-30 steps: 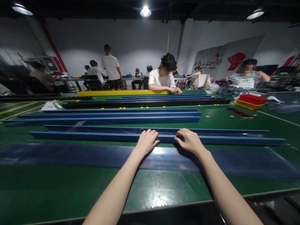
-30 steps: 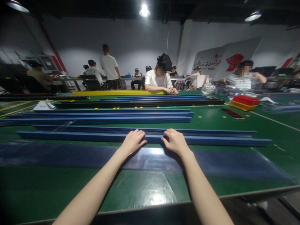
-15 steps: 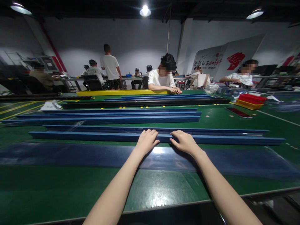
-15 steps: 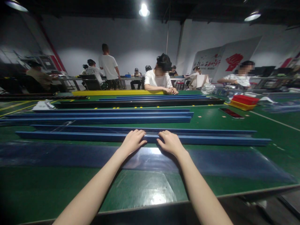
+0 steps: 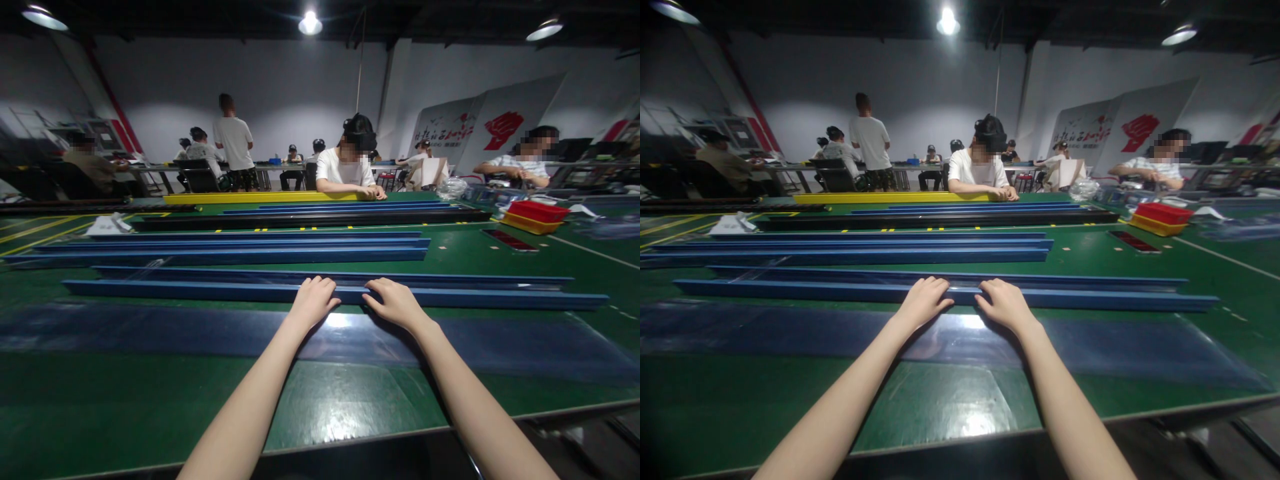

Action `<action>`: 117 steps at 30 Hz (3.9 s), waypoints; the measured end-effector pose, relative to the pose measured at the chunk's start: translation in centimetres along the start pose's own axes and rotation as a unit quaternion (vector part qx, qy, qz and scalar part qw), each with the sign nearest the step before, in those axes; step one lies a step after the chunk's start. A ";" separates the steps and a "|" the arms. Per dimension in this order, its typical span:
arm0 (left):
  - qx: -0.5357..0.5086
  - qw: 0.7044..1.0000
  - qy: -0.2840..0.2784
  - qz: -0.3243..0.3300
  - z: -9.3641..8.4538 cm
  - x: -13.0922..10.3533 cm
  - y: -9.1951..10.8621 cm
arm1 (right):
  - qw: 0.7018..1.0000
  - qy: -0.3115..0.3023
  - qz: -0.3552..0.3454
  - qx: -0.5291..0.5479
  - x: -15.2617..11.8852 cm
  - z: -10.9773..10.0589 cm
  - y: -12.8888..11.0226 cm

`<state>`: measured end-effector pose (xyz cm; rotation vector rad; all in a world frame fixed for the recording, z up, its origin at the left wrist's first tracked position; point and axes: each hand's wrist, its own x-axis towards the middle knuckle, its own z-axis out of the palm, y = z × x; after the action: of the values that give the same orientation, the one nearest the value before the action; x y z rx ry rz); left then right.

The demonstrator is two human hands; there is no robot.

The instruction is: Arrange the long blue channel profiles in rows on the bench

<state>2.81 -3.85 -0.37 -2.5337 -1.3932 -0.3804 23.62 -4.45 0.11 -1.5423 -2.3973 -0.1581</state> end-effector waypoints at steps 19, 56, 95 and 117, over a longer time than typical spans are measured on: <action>-0.006 1.000 -0.024 -0.009 -0.4 0.2 0.0 | 1.000 0.008 -0.009 0.007 0.0 0.0 0.0; -0.047 0.999 -0.003 -0.008 -0.3 0.0 0.0 | 1.000 -0.002 -0.022 0.010 0.0 -0.3 -0.3; -0.033 0.998 0.025 -0.039 0.1 0.2 0.0 | 1.000 -0.001 -0.016 0.011 0.2 0.1 0.1; -0.023 0.999 0.027 -0.034 0.3 0.1 -0.1 | 1.000 -0.008 -0.016 -0.011 0.1 -0.1 -0.2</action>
<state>2.80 -3.64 -0.63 -2.4981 -1.4688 -0.4934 23.43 -4.44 0.23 -1.5220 -2.4411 -0.1792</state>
